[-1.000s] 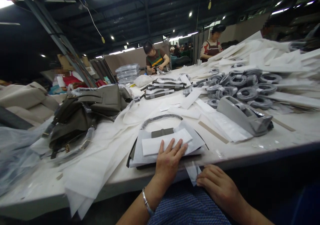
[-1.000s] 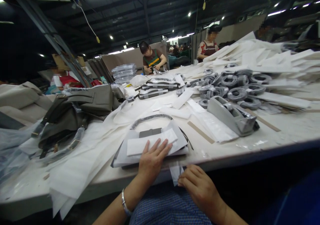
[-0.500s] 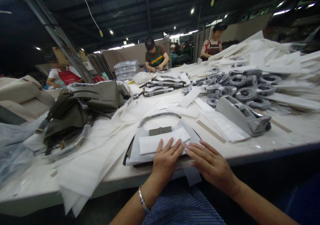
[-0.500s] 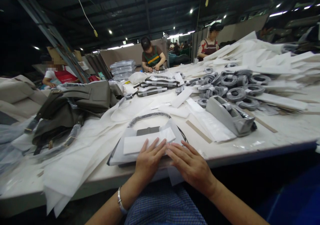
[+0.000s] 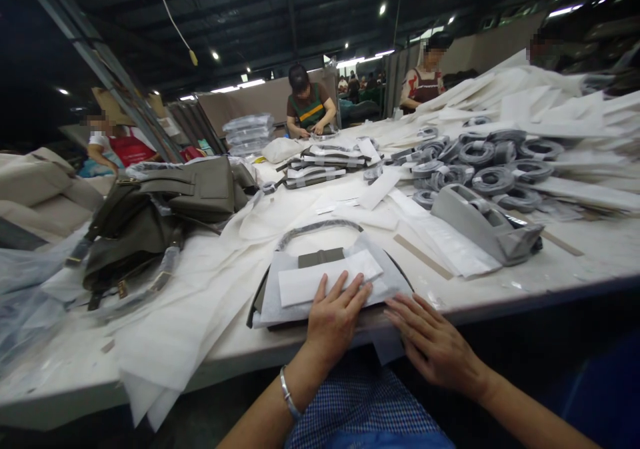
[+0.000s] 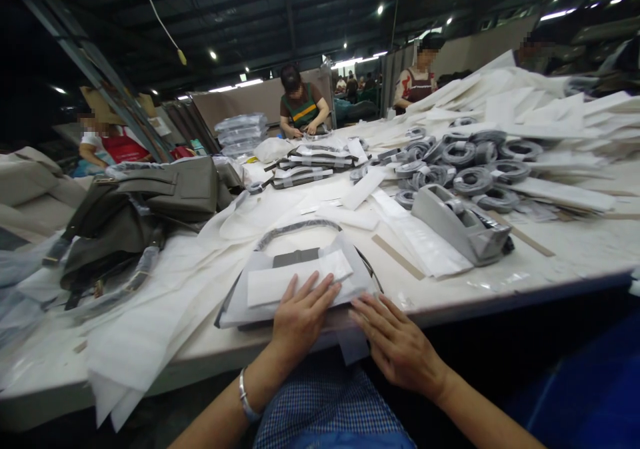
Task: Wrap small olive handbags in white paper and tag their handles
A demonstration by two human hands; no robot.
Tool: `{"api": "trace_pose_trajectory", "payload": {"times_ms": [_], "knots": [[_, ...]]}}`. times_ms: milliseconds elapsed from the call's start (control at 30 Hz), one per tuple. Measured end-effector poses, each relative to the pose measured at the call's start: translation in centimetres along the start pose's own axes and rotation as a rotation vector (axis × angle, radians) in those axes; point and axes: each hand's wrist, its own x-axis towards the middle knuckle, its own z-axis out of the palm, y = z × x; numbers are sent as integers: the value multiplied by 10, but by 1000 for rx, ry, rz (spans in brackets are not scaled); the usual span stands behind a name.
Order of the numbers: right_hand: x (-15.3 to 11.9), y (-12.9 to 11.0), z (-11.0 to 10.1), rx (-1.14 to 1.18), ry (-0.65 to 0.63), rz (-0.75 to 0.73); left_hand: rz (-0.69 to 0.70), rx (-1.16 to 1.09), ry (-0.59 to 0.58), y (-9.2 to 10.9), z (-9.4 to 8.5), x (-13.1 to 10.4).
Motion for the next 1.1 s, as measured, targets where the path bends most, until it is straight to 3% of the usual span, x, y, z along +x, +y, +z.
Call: {"api": "trace_pose_trajectory", "payload": {"times_ms": [133, 333, 500, 833, 1100], "knots": [[-20, -11, 9, 16, 2, -60, 11, 9, -17, 0, -1, 0], [9, -16, 23, 166, 174, -76, 27, 53, 5, 0, 2, -1], [25, -26, 9, 219, 246, 29, 6, 44, 63, 1, 9, -4], [15, -43, -7, 243, 215, 43, -2, 26, 92, 3, 11, -3], [43, -30, -33, 200, 197, -44, 55, 38, 86, -2, 14, -5]]}}
